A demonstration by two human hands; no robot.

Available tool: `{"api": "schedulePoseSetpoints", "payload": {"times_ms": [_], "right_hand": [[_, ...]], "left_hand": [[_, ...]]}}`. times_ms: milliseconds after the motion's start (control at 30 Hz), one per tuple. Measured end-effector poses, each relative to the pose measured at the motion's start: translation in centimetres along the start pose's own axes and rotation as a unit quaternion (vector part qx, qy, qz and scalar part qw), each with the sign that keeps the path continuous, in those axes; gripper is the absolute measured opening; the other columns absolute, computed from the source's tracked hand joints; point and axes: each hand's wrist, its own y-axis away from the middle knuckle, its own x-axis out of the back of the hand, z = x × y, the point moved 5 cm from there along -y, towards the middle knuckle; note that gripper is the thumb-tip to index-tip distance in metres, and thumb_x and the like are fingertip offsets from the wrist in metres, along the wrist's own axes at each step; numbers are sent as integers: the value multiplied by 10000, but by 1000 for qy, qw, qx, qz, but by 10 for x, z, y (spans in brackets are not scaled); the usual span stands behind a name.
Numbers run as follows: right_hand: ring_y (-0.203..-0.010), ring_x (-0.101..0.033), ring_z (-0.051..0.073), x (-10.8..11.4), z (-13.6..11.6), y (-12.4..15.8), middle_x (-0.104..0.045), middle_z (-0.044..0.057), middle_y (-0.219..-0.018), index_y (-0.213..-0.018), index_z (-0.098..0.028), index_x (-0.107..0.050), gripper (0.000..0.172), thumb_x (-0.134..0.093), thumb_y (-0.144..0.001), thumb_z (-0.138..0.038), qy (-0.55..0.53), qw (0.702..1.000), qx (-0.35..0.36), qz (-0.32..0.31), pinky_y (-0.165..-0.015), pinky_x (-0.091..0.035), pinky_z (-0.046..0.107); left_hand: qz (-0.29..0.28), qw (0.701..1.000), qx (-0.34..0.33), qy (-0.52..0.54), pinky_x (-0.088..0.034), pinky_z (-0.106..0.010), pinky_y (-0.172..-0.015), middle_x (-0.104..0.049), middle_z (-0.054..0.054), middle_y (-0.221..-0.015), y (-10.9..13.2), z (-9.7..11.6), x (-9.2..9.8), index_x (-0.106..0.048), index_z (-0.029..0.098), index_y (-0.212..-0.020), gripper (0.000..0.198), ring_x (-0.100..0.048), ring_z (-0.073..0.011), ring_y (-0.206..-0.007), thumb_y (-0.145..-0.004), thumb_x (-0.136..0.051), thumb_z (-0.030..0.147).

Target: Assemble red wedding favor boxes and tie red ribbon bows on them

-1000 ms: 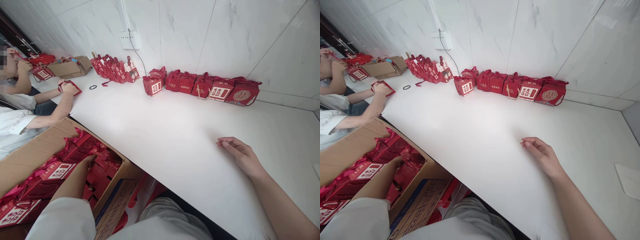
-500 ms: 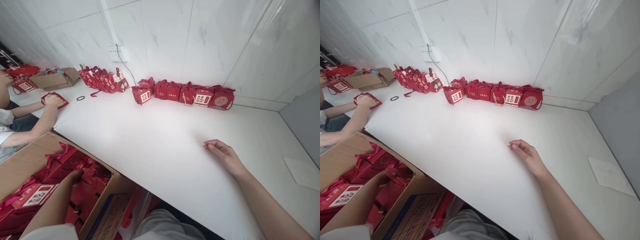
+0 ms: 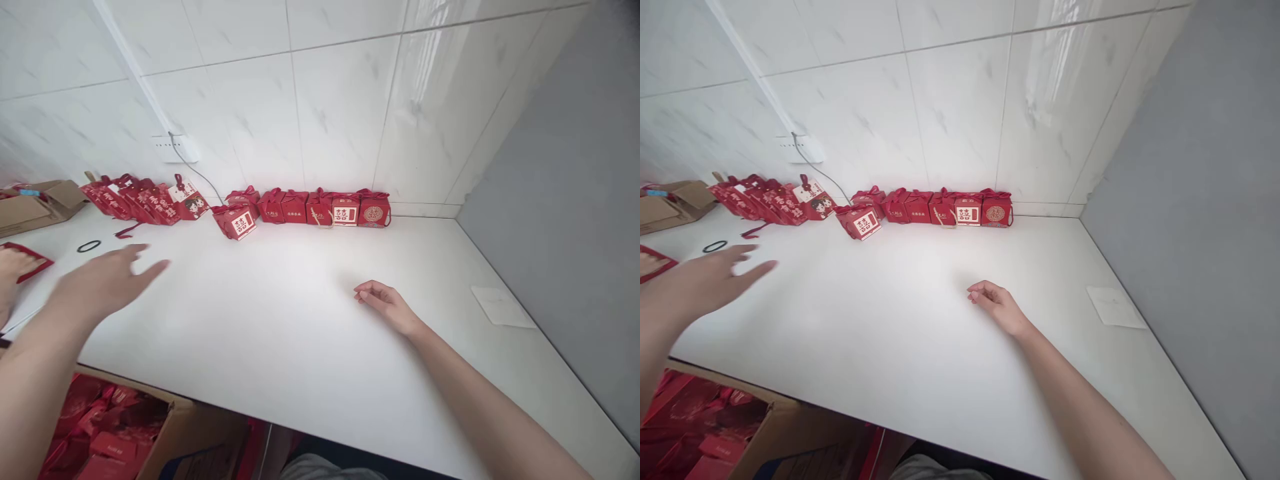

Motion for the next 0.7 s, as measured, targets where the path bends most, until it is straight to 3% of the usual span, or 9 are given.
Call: {"api": "schedulePoseSetpoints", "payload": {"times_ms": [67,133,233,333,467,600,700], "right_hand": [[-958,-609,220,-1,2,-3,-672,50,-967,-1005,-219,-683,356,-622,-868,-541,-27,1000,6,14,-923,-444,378],[-925,-615,207,-2,3,-6,-666,50,-967,-995,-215,-676,342,-655,-840,-519,-57,997,11,41,-921,-453,378],[-892,-620,186,-2,5,-12,-653,54,-1019,-1007,-222,-646,342,-663,-817,-505,-84,992,8,95,-880,-488,364],[-872,-637,184,3,6,-21,-652,61,-1020,-1002,-221,-630,334,-655,-797,-484,-107,984,-2,139,-794,-529,345],[-824,-665,193,28,8,-47,-668,66,-1006,-919,-203,-650,286,-662,-740,-426,-125,976,-1,178,-676,-544,319],[-891,-631,157,75,9,-92,-659,48,-1113,-962,-210,-608,220,-591,-766,-311,-131,947,27,293,-781,-525,302],[-1084,-585,165,107,12,-131,-563,42,-1354,-1160,-254,-550,366,-553,-795,-224,-148,915,28,374,-874,-513,311]], "left_hand": [[-35,983,-167,69,-375,-442,-1109,-553,-82,-1435,-5,81,-11,-514,181,-1357,735,-558,-285,-1257,-858,-353,696],[-72,940,-307,126,-323,-418,-1162,-496,-115,-1489,3,165,-30,-513,147,-1371,682,-462,-279,-1369,-890,-395,615],[-84,890,-417,164,-315,-380,-1182,-350,-72,-1595,23,267,-68,-473,217,-1428,628,-387,-247,-1436,-885,-513,528],[-39,878,-431,205,-230,-529,-1208,-264,-106,-1626,36,334,-96,-409,212,-1467,571,-315,-279,-1473,-949,-448,448],[42,881,-391,264,-219,-599,-1191,-289,-171,-1597,41,372,-105,-430,167,-1430,505,-347,-316,-1446,-971,-424,378],[100,888,-337,296,-219,-617,-1183,-318,-208,-1562,37,375,-105,-470,129,-1377,468,-352,-351,-1428,-958,-452,338],[117,892,-313,304,-240,-620,-1176,-357,-209,-1533,35,372,-107,-503,128,-1331,433,-379,-362,-1406,-943,-479,319]]}}
